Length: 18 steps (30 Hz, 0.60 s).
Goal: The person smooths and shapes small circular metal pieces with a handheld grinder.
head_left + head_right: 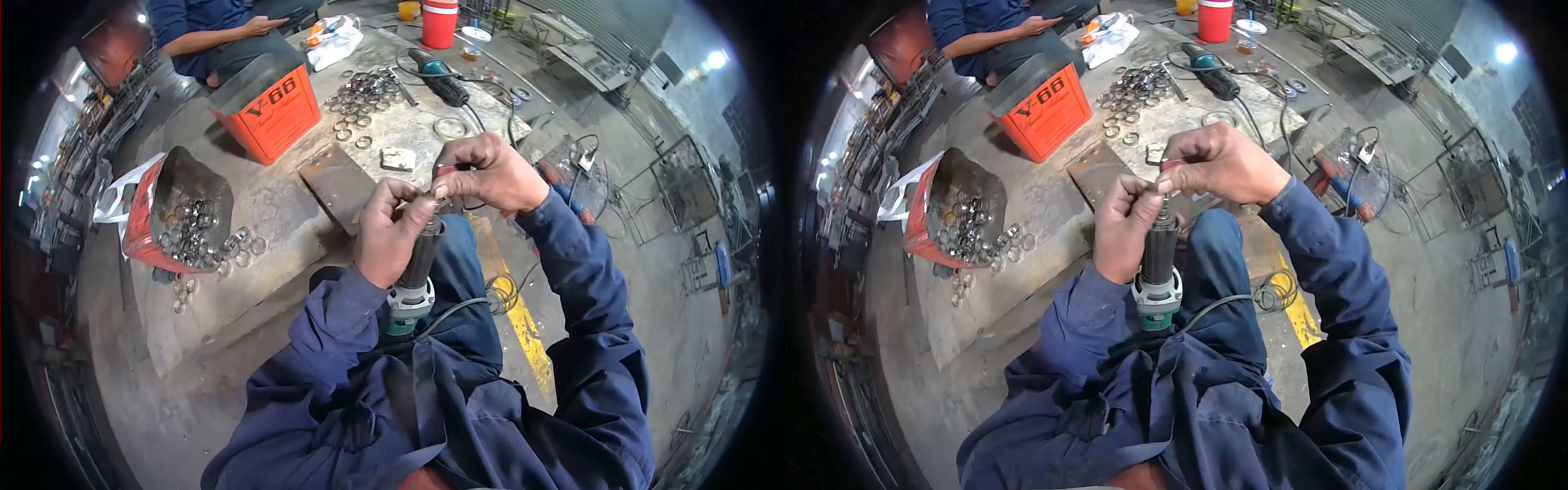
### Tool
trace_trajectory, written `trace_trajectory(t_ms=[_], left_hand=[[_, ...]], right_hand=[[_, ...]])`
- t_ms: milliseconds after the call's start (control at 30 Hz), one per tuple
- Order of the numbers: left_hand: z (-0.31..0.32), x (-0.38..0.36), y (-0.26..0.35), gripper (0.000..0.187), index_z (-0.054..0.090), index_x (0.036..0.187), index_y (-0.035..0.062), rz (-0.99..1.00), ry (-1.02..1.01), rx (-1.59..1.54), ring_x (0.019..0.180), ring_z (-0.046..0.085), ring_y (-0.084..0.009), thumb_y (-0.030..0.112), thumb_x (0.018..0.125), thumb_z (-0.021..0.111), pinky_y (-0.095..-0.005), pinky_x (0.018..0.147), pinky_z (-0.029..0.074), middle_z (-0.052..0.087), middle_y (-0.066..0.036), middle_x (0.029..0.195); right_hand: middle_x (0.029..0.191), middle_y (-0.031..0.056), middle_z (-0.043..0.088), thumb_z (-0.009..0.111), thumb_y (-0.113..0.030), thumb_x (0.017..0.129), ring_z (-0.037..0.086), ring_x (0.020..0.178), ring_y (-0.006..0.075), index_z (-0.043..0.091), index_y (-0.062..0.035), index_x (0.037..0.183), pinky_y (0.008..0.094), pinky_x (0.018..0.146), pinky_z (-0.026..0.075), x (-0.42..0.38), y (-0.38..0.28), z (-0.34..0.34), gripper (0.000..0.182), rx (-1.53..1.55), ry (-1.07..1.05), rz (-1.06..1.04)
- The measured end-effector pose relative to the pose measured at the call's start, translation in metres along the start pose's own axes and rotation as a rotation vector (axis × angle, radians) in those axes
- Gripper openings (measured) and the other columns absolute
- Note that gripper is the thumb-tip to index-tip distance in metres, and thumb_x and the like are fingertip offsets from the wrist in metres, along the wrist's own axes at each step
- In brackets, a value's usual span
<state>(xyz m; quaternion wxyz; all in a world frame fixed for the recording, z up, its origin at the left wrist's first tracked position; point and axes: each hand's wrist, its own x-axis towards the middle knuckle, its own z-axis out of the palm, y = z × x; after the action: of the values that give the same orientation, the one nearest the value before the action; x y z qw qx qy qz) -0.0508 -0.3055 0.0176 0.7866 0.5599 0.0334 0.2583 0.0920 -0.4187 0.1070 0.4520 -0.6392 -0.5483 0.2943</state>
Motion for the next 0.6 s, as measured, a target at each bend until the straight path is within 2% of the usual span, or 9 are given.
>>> trace_trajectory(t_ms=[67, 100, 233, 300, 333, 400, 467, 533, 600], left_hand=[[0.004, -0.004, 0.005, 0.028, 0.052, 0.098, 0.0017, 0.103, -0.047, 0.254, 0.076, 0.052, -0.0059, 0.021, 0.086, 0.068, -0.0226, 0.066, 0.045, 0.057, -0.002, 0.084], [0.009, -0.007, 0.007, 0.028, 0.053, 0.097, 0.0016, 0.098, -0.028, 0.275, 0.076, 0.052, -0.0056, 0.017, 0.083, 0.072, -0.0225, 0.067, 0.045, 0.058, -0.001, 0.083], [0.006, -0.006, 0.014, 0.026, 0.055, 0.098, 0.0012, 0.013, 0.004, 0.265, 0.077, 0.053, -0.0063, 0.019, 0.086, 0.068, -0.0235, 0.07, 0.045, 0.059, 0.0, 0.083], [0.001, -0.003, 0.013, 0.026, 0.056, 0.099, 0.0003, -0.031, -0.093, 0.161, 0.08, 0.053, -0.0068, 0.022, 0.089, 0.065, -0.0234, 0.072, 0.045, 0.059, -0.001, 0.085], [-0.002, -0.002, 0.013, 0.026, 0.056, 0.099, 0.0003, -0.031, -0.091, 0.161, 0.08, 0.053, -0.0068, 0.022, 0.089, 0.065, -0.0234, 0.072, 0.045, 0.059, -0.001, 0.085], [-0.008, 0.003, 0.015, 0.03, 0.052, 0.104, -0.0005, -0.112, -0.265, -0.01, 0.078, 0.059, -0.011, 0.027, 0.093, 0.058, -0.0247, 0.068, 0.048, 0.06, -0.007, 0.088], [-0.009, 0.005, 0.018, 0.029, 0.051, 0.103, 0.0, -0.184, -0.279, -0.132, 0.079, 0.058, -0.0117, 0.025, 0.091, 0.062, -0.0247, 0.069, 0.048, 0.059, -0.007, 0.088], [-0.006, 0.003, 0.017, 0.028, 0.051, 0.1, 0.0004, 0.144, -0.201, 0.332, 0.077, 0.059, -0.0113, 0.022, 0.089, 0.065, -0.0246, 0.067, 0.05, 0.059, -0.006, 0.088], [-0.006, 0.003, 0.011, 0.024, 0.052, 0.096, 0.0009, 0.061, -0.106, 0.394, 0.074, 0.06, -0.01, 0.018, 0.088, 0.066, -0.0242, 0.064, 0.052, 0.059, -0.005, 0.087]], right_hand=[[0.068, -0.0025, 0.059, 0.074, -0.02, 0.081, 0.053, 0.063, 0.0046, 0.065, -0.0024, 0.083, 0.0214, 0.055, 0.042, 0.0, 0.003, 0.002, 0.02, 0.068, 0.021, -0.033], [0.069, -0.0028, 0.06, 0.074, -0.02, 0.081, 0.053, 0.063, 0.0046, 0.066, -0.0024, 0.084, 0.0217, 0.056, 0.043, 0.002, 0.004, 0.004, 0.019, 0.062, 0.027, -0.052], [0.071, -0.0021, 0.061, 0.074, -0.018, 0.081, 0.054, 0.064, 0.0045, 0.066, -0.0021, 0.084, 0.0218, 0.057, 0.044, 0.005, -0.002, 0.005, 0.018, -0.005, 0.01, -0.038], [0.072, -0.0014, 0.063, 0.074, -0.017, 0.08, 0.054, 0.065, 0.0048, 0.066, -0.0018, 0.084, 0.0225, 0.058, 0.045, 0.006, -0.002, 0.007, 0.018, 0.091, 0.035, 0.05], [0.072, -0.0014, 0.063, 0.074, -0.017, 0.08, 0.054, 0.065, 0.0048, 0.066, -0.0018, 0.084, 0.0225, 0.058, 0.045, 0.006, 0.0, 0.008, 0.018, 0.091, 0.033, 0.05], [0.072, -0.0009, 0.064, 0.074, -0.017, 0.08, 0.055, 0.066, 0.005, 0.066, -0.0018, 0.083, 0.0228, 0.059, 0.045, 0.006, 0.006, 0.008, 0.017, 0.245, -0.02, 0.006], [0.072, -0.001, 0.064, 0.074, -0.016, 0.08, 0.055, 0.067, 0.0051, 0.066, -0.0017, 0.083, 0.0228, 0.059, 0.044, 0.008, 0.009, 0.009, 0.017, 0.162, 0.013, -0.022], [0.071, -0.0011, 0.064, 0.074, -0.016, 0.08, 0.055, 0.067, 0.0052, 0.066, -0.0016, 0.083, 0.0228, 0.059, 0.044, 0.009, 0.01, 0.011, 0.016, 0.085, 0.05, -0.048], [0.071, -0.0013, 0.064, 0.074, -0.015, 0.08, 0.055, 0.067, 0.005, 0.066, -0.0015, 0.083, 0.0219, 0.06, 0.044, 0.012, 0.009, 0.012, 0.015, -0.031, 0.075, -0.098]])
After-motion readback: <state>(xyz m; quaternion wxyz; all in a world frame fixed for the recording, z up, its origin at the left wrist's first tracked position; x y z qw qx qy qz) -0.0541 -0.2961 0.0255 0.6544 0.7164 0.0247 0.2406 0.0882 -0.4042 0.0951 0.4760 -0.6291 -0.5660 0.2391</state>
